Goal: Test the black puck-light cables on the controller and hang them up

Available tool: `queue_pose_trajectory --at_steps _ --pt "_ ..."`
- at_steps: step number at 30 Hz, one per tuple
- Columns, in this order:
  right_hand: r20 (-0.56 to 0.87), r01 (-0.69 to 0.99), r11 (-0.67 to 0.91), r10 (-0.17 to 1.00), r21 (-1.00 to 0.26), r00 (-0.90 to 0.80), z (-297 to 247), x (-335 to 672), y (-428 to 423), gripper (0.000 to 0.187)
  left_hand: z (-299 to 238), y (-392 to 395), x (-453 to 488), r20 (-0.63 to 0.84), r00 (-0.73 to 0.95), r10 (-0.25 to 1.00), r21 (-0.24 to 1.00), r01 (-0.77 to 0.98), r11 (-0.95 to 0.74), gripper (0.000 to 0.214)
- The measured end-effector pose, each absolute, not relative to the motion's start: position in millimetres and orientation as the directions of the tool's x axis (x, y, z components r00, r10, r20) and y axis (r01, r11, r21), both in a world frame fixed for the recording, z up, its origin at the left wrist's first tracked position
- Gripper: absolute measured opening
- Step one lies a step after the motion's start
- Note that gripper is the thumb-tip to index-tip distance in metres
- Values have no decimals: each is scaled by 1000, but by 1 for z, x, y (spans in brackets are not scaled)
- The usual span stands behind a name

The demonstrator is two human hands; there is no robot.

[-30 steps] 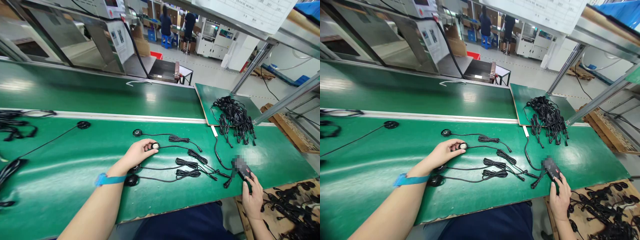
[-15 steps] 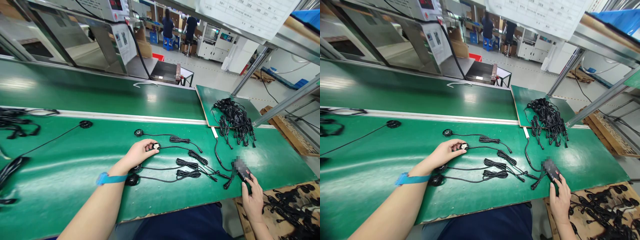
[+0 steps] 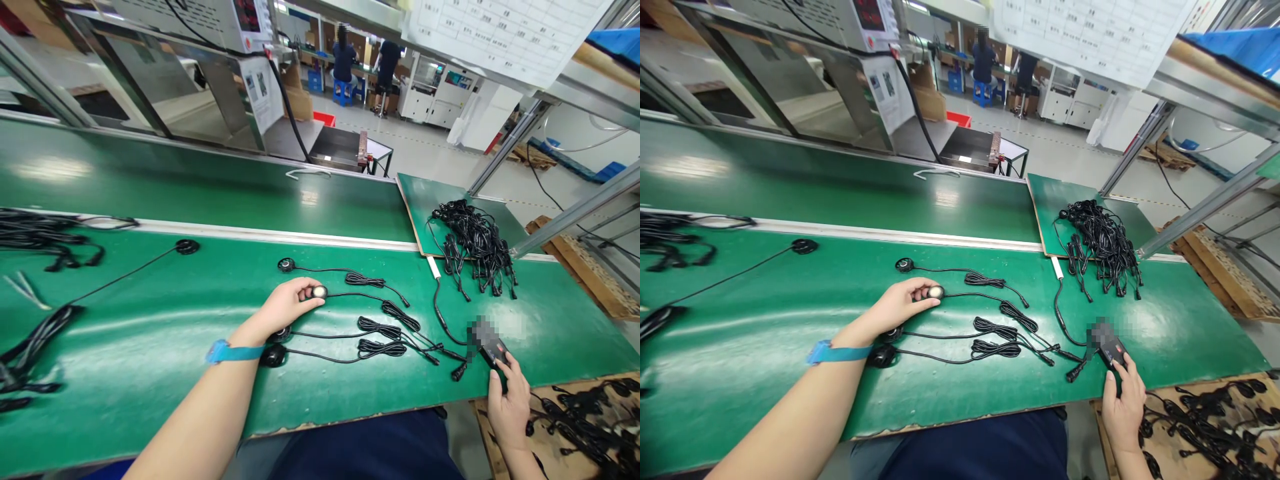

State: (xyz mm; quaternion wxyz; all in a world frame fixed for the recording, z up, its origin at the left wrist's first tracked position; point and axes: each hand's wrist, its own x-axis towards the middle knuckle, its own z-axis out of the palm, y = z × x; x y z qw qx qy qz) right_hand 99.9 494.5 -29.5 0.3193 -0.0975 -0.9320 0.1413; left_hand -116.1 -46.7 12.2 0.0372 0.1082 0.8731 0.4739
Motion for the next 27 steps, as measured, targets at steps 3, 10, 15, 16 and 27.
queue_pose_trajectory --at_steps 3,10,15,16,27 --pt "584 83 945 264 -317 -768 -32 100 496 43 10 -47 -116 28 -973 229 842 147 519 42" --pt "593 57 948 242 -313 -768 -30 99 495 40 10 -46 -115 21 -973 229 845 140 517 42" --pt "585 72 946 254 -316 -770 -29 99 493 45 14 -44 -113 27 -976 214 845 137 516 45" --pt "584 76 945 258 -317 -770 -29 100 493 46 15 -44 -113 25 -976 215 843 136 521 45" --pt "583 79 935 280 -347 -763 -32 100 493 44 20 -42 -112 15 -977 211 833 129 538 43"
